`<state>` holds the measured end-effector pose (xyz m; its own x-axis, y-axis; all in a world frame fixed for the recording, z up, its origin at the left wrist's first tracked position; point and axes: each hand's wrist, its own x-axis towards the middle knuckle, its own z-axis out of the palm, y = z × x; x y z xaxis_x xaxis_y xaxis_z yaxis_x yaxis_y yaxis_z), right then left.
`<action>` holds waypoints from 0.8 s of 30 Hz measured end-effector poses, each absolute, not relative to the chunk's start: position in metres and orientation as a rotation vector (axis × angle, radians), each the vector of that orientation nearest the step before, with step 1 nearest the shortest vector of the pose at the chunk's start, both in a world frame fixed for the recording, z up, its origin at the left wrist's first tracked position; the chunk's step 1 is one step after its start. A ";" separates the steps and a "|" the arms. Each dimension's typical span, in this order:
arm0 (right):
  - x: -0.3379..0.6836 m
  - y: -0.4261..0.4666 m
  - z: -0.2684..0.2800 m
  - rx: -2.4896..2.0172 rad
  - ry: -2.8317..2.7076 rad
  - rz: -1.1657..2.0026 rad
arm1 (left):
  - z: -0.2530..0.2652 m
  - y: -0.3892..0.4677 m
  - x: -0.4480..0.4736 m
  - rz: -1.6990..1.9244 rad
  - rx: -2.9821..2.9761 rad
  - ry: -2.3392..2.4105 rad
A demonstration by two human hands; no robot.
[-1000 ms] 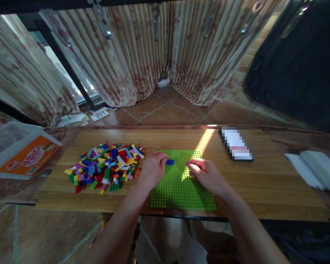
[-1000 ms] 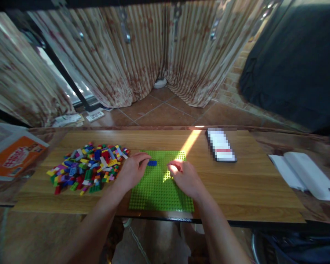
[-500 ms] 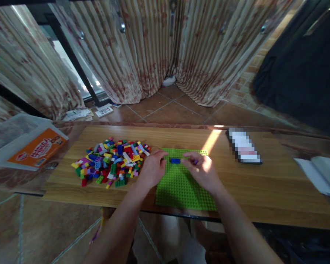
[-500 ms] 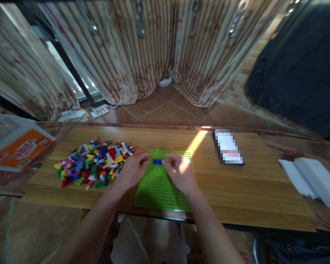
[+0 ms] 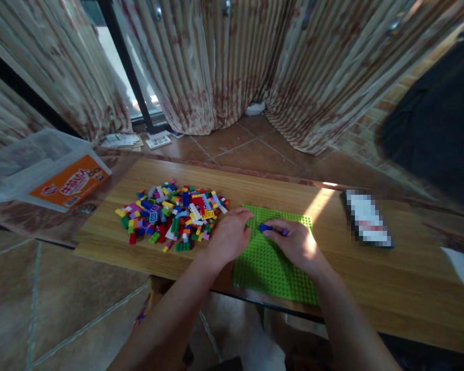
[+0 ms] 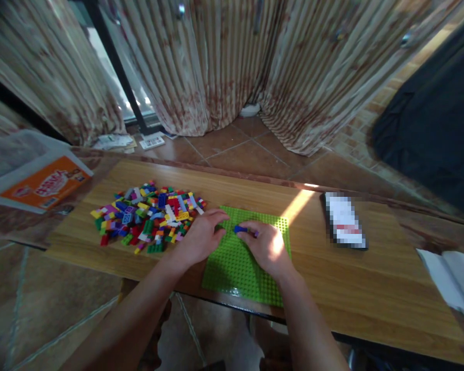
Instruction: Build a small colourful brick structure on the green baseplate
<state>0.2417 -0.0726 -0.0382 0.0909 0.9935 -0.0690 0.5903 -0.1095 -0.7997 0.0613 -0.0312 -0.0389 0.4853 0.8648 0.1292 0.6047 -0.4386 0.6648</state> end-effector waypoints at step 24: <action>0.247 -0.073 -0.041 -1.828 -1.616 0.783 | -0.035 -0.035 0.062 0.602 2.172 1.225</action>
<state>0.2473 -0.0726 -0.0414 0.0979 0.9937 -0.0554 0.6592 -0.1064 -0.7444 0.0621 -0.0350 -0.0351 0.4796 0.8712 0.1052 0.6156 -0.4194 0.6672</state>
